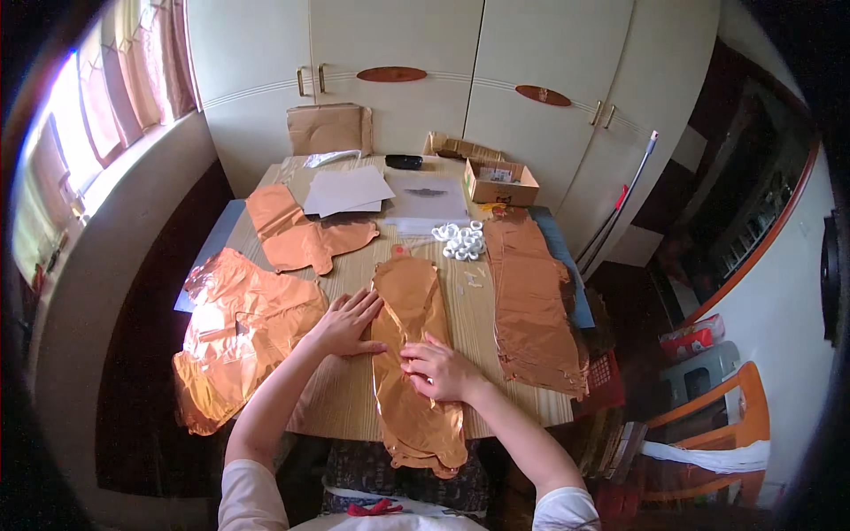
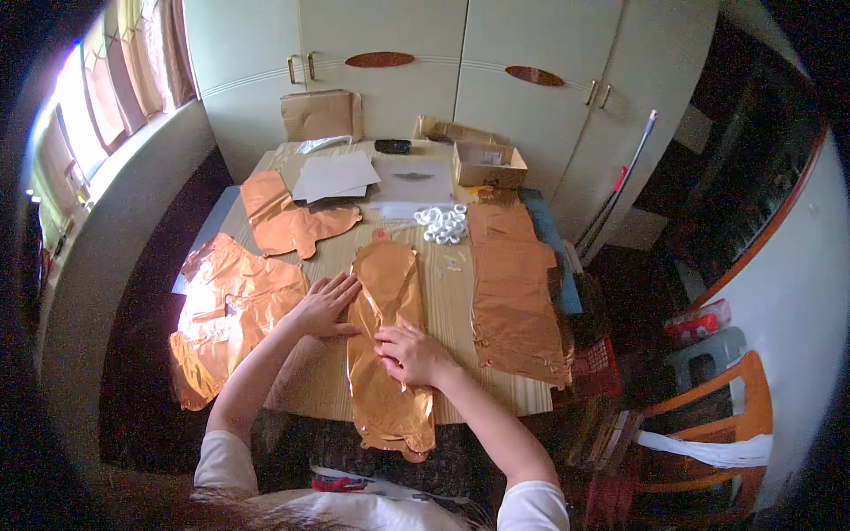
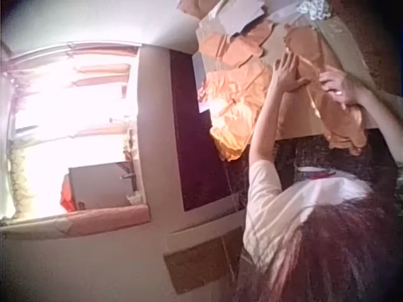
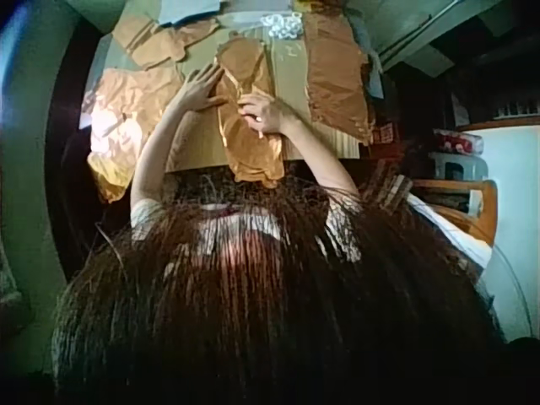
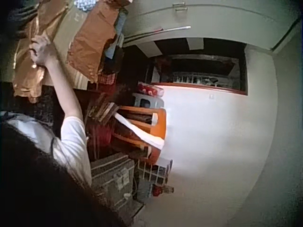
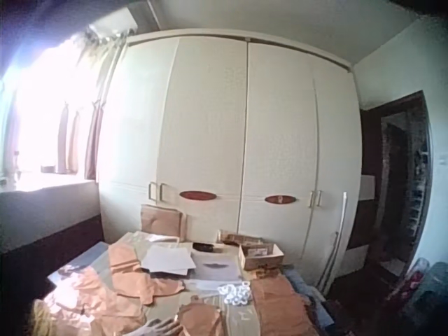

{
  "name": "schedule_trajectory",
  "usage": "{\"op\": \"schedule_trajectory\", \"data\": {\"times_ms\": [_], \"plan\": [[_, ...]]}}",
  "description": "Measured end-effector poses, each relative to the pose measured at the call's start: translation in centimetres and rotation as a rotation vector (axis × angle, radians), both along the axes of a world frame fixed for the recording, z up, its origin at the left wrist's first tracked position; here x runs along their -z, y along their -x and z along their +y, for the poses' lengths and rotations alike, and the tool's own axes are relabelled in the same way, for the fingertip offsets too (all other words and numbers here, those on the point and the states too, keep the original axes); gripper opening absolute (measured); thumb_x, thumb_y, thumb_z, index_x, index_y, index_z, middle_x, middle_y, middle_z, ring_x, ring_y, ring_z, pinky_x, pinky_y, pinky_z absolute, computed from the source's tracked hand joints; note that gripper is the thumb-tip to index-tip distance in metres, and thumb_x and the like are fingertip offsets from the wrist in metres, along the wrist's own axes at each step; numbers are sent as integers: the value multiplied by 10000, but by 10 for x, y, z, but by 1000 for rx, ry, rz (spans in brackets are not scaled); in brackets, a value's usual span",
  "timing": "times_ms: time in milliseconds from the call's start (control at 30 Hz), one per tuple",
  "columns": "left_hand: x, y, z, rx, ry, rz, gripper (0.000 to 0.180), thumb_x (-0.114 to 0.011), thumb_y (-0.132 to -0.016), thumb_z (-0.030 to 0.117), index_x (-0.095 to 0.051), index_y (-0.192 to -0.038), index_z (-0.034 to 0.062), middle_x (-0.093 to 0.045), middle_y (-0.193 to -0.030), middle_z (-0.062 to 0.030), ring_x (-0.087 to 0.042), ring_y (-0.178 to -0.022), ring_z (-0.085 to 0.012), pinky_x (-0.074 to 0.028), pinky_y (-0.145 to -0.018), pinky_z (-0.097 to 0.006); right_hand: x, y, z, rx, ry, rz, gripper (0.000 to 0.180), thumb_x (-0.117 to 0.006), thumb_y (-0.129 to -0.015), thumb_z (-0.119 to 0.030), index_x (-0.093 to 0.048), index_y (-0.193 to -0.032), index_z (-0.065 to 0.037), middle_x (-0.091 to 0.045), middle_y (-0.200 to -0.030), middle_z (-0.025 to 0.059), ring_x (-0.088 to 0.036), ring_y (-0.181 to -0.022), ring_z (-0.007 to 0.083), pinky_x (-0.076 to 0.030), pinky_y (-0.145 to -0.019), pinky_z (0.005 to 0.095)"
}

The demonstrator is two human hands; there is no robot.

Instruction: The recorder is folding and organizing metallic foil packaging on a wooden table.

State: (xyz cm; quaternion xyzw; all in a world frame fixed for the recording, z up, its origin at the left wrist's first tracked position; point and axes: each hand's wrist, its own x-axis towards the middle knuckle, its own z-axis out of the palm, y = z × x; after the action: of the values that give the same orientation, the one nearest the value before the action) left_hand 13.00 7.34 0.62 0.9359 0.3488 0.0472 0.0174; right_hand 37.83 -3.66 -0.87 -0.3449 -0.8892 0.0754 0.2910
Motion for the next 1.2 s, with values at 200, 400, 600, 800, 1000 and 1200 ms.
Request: {"op": "schedule_trajectory", "data": {"times_ms": [200,400,600,800,1000,1200], "plan": [[0,-1,12,-32,51,25,1173,-588,-675,798,-261,-1476,6,-266,-1541,-176,-187,-1450,-319,-202,-1141,-511,4,1,0,5,73,0,210,-628,-810,-191,-705,-969,-79,-616,-1166,79,-546,-1202,223,-330,-1106,527],[-7,-6,15,-91,84,72,1281,-661,-583,800,-231,-1482,-5,-223,-1551,-195,-174,-1437,-398,-190,-1149,-525,4,1,0,8,59,-4,198,-629,-812,-193,-702,-960,-85,-621,-1153,74,-550,-1199,222,-302,-1115,544],[-3,-8,19,-72,44,102,1284,-657,-577,807,-245,-1468,-21,-229,-1538,-226,-196,-1419,-431,-213,-1138,-535,-5,1,0,19,64,-83,195,-629,-821,-221,-695,-950,-89,-626,-1143,66,-542,-1207,211,-272,-1130,550],[-3,-8,19,-72,39,119,1287,-648,-582,813,-234,-1470,-22,-229,-1536,-231,-205,-1416,-432,-213,-1137,-535,-39,15,-3,40,16,-335,222,-642,-824,-252,-679,-960,-79,-633,-1121,59,-540,-1185,204,-273,-1141,509],[1,-8,24,-64,37,153,1294,-643,-589,814,-212,-1477,-22,-212,-1544,-225,-193,-1422,-426,-204,-1143,-532,-21,51,-8,-82,-111,-218,339,-571,-866,-232,-652,-1129,-34,-623,-1194,90,-546,-1174,208,-366,-1072,383],[-7,-10,19,-83,89,135,1296,-697,-583,766,-198,-1478,-28,-197,-1541,-242,-178,-1425,-428,-205,-1143,-526,-4,53,-41,-59,-10,-287,411,-546,-910,-315,-606,-1206,-36,-562,-1299,120,-493,-1245,305,-378,-1055,445]]}}
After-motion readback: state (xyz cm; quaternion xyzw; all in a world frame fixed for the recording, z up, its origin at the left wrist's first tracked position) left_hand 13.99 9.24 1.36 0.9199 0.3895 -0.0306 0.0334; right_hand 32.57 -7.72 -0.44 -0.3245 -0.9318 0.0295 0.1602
